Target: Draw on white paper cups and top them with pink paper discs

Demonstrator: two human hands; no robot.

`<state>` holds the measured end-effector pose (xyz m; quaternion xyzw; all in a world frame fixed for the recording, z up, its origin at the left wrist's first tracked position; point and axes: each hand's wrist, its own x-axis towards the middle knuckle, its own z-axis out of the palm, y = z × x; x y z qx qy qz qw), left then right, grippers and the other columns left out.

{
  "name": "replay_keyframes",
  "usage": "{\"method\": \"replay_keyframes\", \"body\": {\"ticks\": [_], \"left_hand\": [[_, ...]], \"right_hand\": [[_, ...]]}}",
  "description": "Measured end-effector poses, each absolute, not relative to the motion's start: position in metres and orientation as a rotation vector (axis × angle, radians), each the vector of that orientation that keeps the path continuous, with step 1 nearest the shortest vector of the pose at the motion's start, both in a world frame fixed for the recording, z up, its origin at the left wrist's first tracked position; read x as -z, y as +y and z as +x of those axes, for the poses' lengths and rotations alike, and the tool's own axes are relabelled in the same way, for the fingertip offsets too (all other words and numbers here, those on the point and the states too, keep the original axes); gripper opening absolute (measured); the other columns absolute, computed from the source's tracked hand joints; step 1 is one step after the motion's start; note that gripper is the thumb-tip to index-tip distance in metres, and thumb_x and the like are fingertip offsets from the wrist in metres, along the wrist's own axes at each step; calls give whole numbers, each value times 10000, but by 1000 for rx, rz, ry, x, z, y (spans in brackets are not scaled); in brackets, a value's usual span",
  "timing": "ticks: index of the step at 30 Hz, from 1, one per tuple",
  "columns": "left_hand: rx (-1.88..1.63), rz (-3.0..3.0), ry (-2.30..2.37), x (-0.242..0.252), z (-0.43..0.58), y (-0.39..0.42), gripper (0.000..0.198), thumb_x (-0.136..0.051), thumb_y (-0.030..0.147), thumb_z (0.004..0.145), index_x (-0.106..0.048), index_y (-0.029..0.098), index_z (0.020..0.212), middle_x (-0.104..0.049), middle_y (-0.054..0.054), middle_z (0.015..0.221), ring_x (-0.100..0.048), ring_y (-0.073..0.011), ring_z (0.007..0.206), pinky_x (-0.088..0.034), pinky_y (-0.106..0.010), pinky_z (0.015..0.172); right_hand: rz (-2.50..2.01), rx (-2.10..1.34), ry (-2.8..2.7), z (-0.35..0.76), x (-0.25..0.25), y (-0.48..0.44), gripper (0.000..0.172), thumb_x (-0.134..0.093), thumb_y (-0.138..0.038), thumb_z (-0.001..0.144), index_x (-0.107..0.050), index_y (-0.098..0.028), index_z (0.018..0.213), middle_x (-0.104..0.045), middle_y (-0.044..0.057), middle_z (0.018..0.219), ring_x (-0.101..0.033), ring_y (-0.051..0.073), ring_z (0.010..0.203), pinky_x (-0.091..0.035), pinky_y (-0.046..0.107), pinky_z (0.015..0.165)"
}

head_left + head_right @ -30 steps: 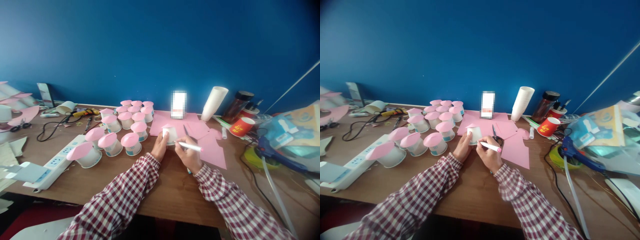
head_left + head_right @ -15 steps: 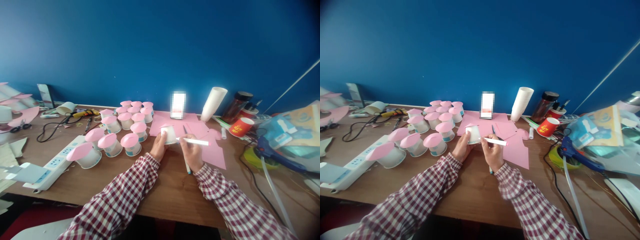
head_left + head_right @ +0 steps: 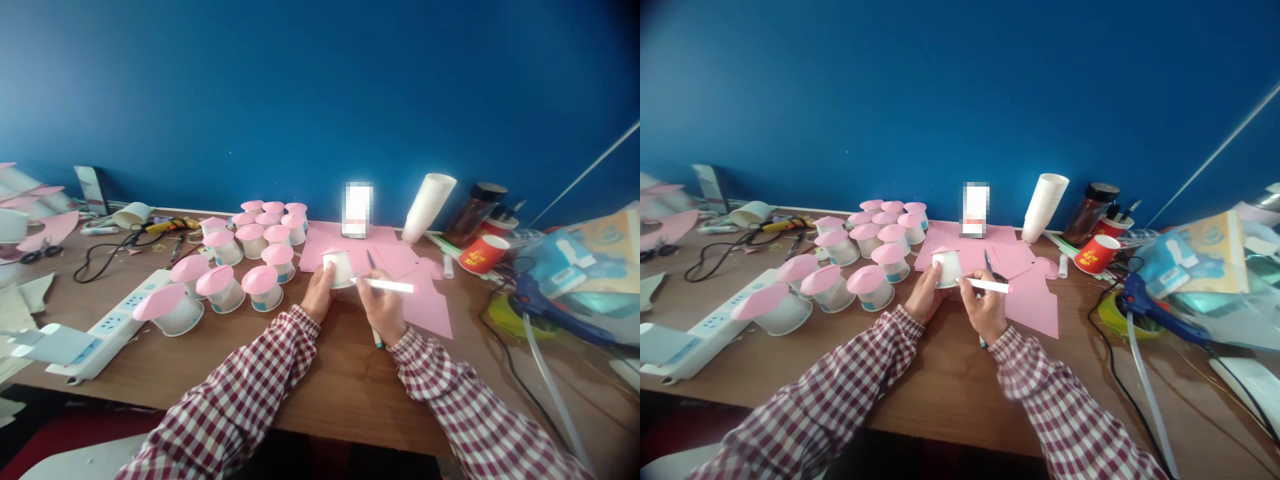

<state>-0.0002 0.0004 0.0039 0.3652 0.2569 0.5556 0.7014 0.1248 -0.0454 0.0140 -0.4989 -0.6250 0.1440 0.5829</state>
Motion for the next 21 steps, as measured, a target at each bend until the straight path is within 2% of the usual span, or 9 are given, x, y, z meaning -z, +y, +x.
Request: {"method": "replay_keyframes", "body": {"ticks": [21], "left_hand": [[-1243, 862, 603, 3, -1, 4, 408, -568, 483, 834, -587, 128, 1035, -593, -42, 806, -563, -130, 716, -483, -281, 716]], "right_hand": [[-1183, -320, -1528, 123, -16, -45, 92, -588, -277, 847, -572, -188, 832, -633, 23, 752, -611, 154, 665, -502, 277, 621]]}}
